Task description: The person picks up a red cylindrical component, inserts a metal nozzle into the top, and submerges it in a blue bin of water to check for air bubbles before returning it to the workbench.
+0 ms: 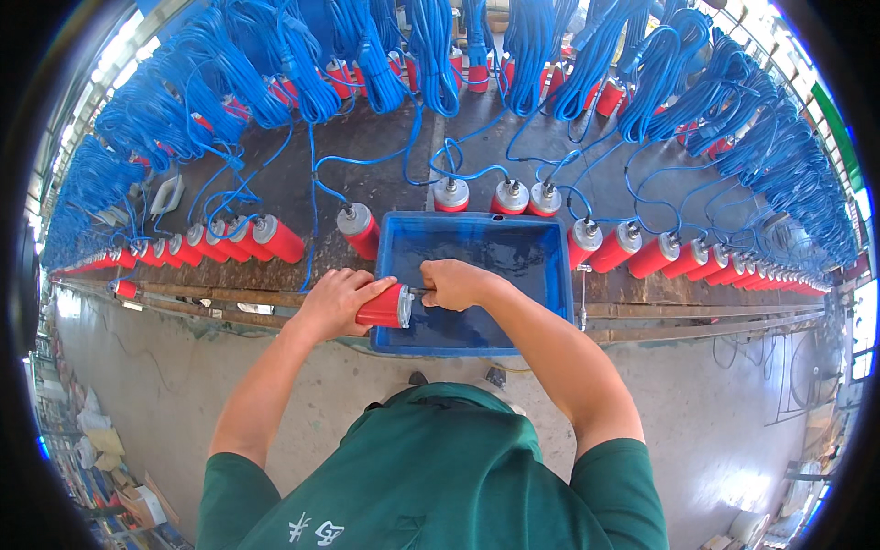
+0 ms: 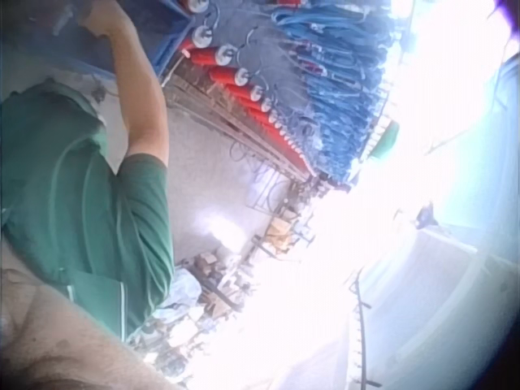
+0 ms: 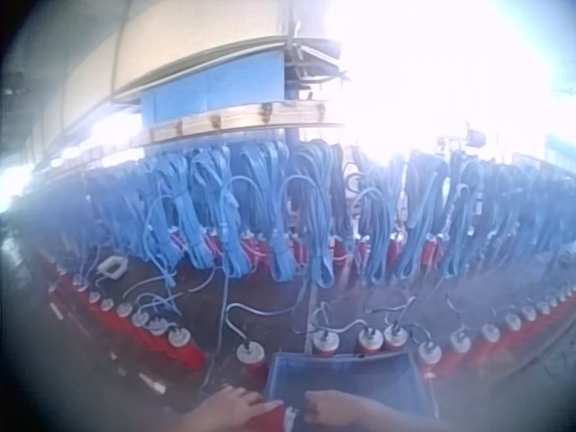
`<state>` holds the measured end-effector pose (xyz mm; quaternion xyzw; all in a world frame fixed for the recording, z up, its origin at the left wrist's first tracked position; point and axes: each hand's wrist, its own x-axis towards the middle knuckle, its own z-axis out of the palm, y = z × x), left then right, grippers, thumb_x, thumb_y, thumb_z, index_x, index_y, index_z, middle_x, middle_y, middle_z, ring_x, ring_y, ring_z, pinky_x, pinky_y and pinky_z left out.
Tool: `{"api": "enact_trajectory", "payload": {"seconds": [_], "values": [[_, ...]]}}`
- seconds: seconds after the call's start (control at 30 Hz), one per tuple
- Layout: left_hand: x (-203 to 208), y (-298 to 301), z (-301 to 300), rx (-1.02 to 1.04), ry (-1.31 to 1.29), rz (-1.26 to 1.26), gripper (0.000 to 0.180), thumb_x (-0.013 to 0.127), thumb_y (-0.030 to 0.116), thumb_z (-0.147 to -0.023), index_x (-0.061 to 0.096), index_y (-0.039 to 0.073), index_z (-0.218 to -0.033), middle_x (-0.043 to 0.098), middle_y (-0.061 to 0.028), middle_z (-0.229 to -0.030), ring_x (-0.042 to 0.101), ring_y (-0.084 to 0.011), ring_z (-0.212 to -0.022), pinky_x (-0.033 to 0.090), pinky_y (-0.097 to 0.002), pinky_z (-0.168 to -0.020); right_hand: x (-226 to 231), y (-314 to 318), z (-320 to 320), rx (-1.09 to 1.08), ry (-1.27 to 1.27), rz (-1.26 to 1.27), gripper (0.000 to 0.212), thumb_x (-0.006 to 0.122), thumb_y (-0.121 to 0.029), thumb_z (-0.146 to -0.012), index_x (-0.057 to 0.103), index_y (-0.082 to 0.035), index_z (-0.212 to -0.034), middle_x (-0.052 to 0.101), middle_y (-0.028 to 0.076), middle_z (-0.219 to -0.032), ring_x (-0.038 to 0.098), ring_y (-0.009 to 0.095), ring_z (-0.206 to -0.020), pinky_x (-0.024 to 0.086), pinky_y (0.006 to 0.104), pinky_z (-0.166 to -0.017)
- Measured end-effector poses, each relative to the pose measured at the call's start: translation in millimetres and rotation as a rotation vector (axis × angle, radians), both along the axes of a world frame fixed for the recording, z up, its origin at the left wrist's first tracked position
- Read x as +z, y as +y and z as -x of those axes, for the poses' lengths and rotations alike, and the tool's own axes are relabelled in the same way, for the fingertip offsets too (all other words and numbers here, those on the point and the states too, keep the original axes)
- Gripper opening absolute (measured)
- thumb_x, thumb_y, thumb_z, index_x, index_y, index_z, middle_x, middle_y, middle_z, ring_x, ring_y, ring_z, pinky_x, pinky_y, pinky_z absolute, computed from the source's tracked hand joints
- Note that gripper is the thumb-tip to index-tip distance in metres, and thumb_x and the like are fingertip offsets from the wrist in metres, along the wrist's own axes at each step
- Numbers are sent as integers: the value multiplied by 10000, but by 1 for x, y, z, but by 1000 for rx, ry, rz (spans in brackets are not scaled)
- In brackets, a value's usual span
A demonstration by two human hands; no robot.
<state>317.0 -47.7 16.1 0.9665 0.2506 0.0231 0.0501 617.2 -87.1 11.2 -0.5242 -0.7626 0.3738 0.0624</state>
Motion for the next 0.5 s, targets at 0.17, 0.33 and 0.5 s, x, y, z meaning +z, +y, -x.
{"api": "enact_trajectory", "payload": {"seconds": [0.17, 0.33, 0.5], "values": [[-1, -1, 1, -7, 4, -34, 1109, 982, 309, -649, 462, 335, -1628, 674, -52, -1278, 662, -307, -1137, 533, -459, -977, 23, 9, 9, -107, -75, 322, 372, 691, -325, -1006, 727, 37, -1085, 772, 233, -1088, 747, 414, -890, 574, 496, -820], [1, -2, -3, -13, 18, -29, 1109, 983, 317, -655, 457, 333, -1632, 673, -55, -1285, 662, -311, -1137, 532, -461, -981, -3, 18, -4, 190, -123, 72, 392, 633, -340, -1037, 716, 42, -1069, 764, 178, -1004, 746, 331, -812, 611, 441, -753], [-2, -2, 2, 3, 1, -22, 1109, 981, 312, -658, 455, 330, -1635, 672, -62, -1294, 660, -316, -1142, 531, -465, -988, 20, 6, 9, -71, 50, 328, 382, 668, -344, -1024, 725, 34, -1045, 760, 114, -962, 736, 307, -811, 600, 438, -690]]}}
